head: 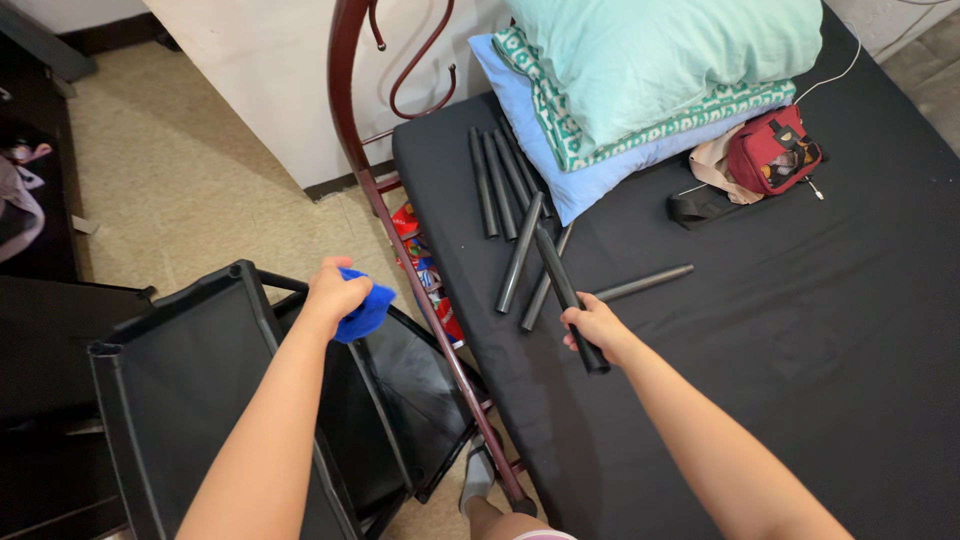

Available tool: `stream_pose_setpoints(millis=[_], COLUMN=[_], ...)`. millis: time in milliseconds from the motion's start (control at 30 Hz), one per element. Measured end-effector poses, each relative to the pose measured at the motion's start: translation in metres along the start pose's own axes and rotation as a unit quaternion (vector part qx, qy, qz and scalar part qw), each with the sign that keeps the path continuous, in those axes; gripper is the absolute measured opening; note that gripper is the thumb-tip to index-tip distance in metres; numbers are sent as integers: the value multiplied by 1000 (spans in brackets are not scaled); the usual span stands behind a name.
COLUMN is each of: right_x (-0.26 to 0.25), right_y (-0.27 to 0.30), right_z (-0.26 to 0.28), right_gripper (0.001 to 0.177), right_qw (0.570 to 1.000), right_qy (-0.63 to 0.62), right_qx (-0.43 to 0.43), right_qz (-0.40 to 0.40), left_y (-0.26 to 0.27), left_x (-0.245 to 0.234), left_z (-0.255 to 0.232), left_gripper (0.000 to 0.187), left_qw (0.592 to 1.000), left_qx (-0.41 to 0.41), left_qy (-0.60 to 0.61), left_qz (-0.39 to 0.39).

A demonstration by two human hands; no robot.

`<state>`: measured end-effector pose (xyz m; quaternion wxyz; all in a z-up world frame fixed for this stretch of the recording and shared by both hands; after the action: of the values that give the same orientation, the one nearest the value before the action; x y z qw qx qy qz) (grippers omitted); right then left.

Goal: The person wipes black metal frame parts with a blue cloth, then inserts and secures them into a black plastic frame structure. The person repeatedly aligns and presses the parts into place to assemble the frame.

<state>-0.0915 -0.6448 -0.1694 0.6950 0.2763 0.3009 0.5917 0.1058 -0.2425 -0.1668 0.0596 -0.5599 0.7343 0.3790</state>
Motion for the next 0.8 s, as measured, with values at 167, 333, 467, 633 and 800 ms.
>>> stream_pose_setpoints(millis=[167,333,467,633,800], right_x=[-15,-38,0,114,226], right_y=[-44,-65,-62,-23,24], right_z=[-28,-19,7,43,60], right_gripper=[86,102,96,100,90], right_qw=[993,963,920,908,875], right_qy=[-48,193,332,342,299], right_qx=[-2,-70,-169,-237,-336], right_qz=[-109,-174,-120,43,180], left_y=[22,40,55,82,127], left_x=[-2,-5,-1,11,0], left_z=[7,16,17,15,25], left_gripper=[50,41,37,31,33], left_qw=[997,998,996,985,947], left_qx=[4,-2,77,96,79], left_qy=[64,57,40,136,288], left_qz=[47,26,12,43,117])
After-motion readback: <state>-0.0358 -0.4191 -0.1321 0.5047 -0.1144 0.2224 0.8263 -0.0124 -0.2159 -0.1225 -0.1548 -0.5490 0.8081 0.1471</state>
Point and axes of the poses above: each hand's wrist, its own y-axis away from the middle knuckle, its own x-axis out of the palm, z = x × y, the point moved 3 cm from there along -y, towards the middle knuckle, and after that the axes turned 9 degrees about z, right-handed, at the moved point
